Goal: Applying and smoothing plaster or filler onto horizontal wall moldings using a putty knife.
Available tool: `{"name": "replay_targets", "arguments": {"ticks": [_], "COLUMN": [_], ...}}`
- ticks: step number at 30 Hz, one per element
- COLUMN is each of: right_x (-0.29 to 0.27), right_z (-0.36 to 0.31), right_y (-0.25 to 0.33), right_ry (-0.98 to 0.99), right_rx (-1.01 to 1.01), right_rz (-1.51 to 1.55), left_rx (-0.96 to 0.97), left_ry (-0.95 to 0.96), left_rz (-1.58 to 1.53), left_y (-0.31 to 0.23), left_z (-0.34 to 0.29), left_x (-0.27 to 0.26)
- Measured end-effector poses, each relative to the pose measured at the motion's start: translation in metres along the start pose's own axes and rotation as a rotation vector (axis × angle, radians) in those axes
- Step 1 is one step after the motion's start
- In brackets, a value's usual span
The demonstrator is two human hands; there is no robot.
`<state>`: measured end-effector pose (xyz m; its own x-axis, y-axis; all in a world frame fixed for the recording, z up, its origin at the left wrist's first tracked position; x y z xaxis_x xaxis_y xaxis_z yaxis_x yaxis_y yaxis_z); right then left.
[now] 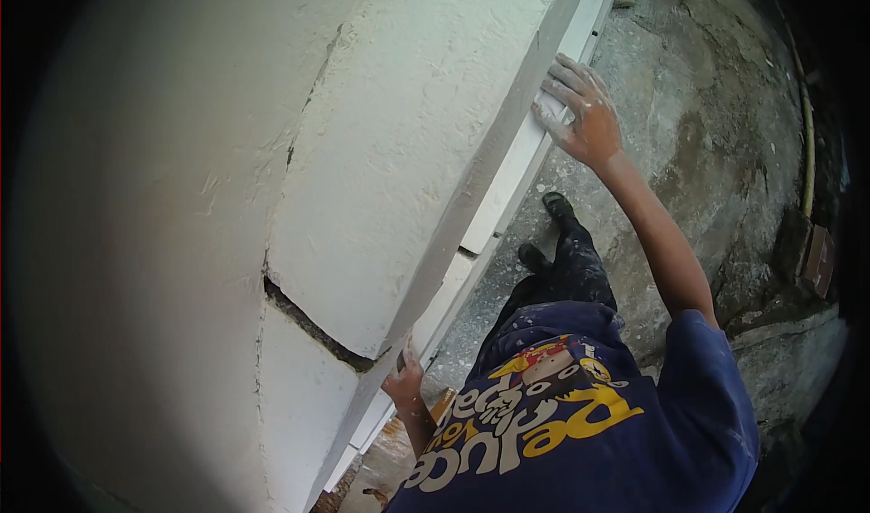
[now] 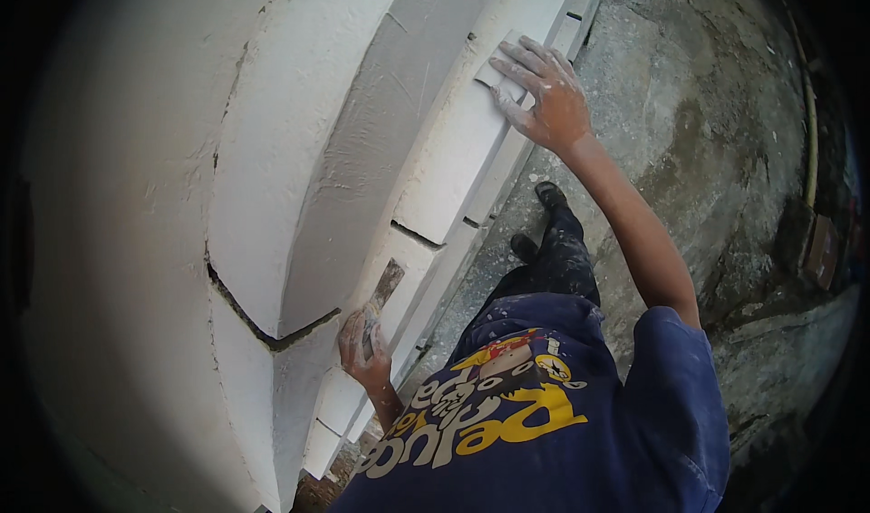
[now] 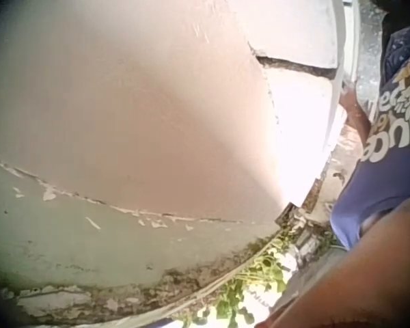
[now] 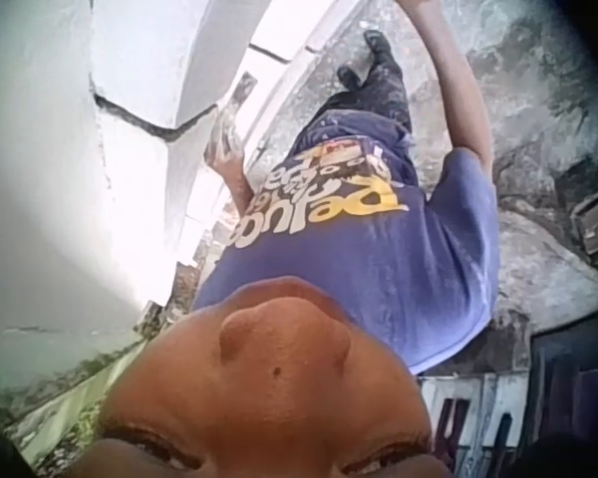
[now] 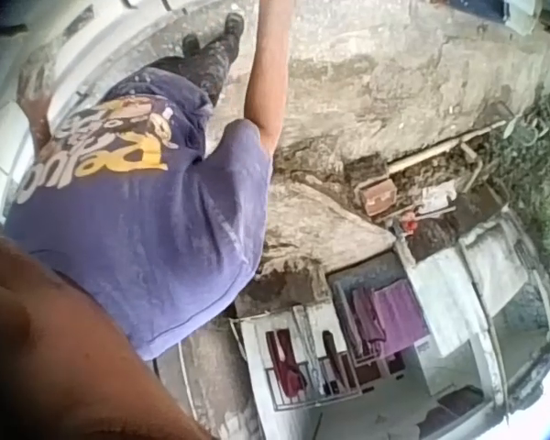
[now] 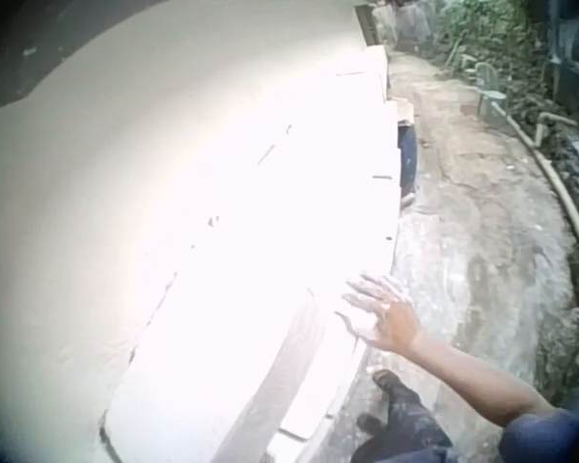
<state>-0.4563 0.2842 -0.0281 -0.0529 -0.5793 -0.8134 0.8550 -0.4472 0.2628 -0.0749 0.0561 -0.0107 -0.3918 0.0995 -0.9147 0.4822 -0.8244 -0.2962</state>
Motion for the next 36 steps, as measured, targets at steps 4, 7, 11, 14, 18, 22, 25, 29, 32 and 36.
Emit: {"name": "replay_targets", "arguments": {"ticks": [4, 7, 11, 14, 18, 22, 25, 29, 32, 36], "right_x": [0.017, 0.038, -0.001, -0.004, 0.034, 0.015, 0.006, 0.047, 0.033, 0.005], "right_z": [-0.019, -0.044, -0.008, -0.012, -0.037, -0.005, -0.004, -0.046, -0.037, -0.009], "right_y": [0.06, 0.14, -0.015, -0.018, 0.131, 0.045, 0.011, 0.142, 0.114, 0.027], "right_ry": [-0.129, 0.112, -0.089, -0.219, 0.074, 0.05, -0.031, 0.174, 0.182, -0.018], "right_rx": [0.086, -0.236, 0.04, 0.229, -0.115, -0.07, 0.095, -0.226, -0.259, 0.025], "right_rz": [0.057, 0.325, -0.101, -0.192, 0.232, -0.016, -0.102, 0.199, 0.093, -0.118], "left_rx": [0.172, 0.027, 0.093, 0.057, 0.022, 0.204, 0.199, 0.263, 0.238, 0.197], "left_ry": [-0.044, -0.034, -0.031, -0.021, -0.016, -0.069, -0.053, -0.082, -0.073, -0.073], "left_rz": [0.183, 0.004, 0.022, 0.007, 0.025, 0.178, 0.188, 0.234, 0.21, 0.19], "left_y": [-0.019, -0.009, -0.014, -0.011, -0.012, -0.024, -0.025, -0.024, -0.023, -0.018], "left_z": [0.002, 0.004, 0.006, 0.001, 0.003, -0.001, -0.004, -0.009, -0.007, -0.007], "left_x": [0.001, -0.005, -0.005, -0.002, -0.002, -0.006, -0.001, 0.002, -0.001, 0.001]}}
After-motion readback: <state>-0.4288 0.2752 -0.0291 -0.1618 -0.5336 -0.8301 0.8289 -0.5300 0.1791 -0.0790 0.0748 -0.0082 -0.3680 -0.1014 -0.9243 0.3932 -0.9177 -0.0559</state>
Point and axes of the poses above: each hand's wrist, its own z-axis towards the middle knuckle, its own x-axis out of the palm, y = z × x, the point moved 9 cm from there along z, towards the middle knuckle, and after that the axes turned 15 degrees about -x, right-handed, at the moved point
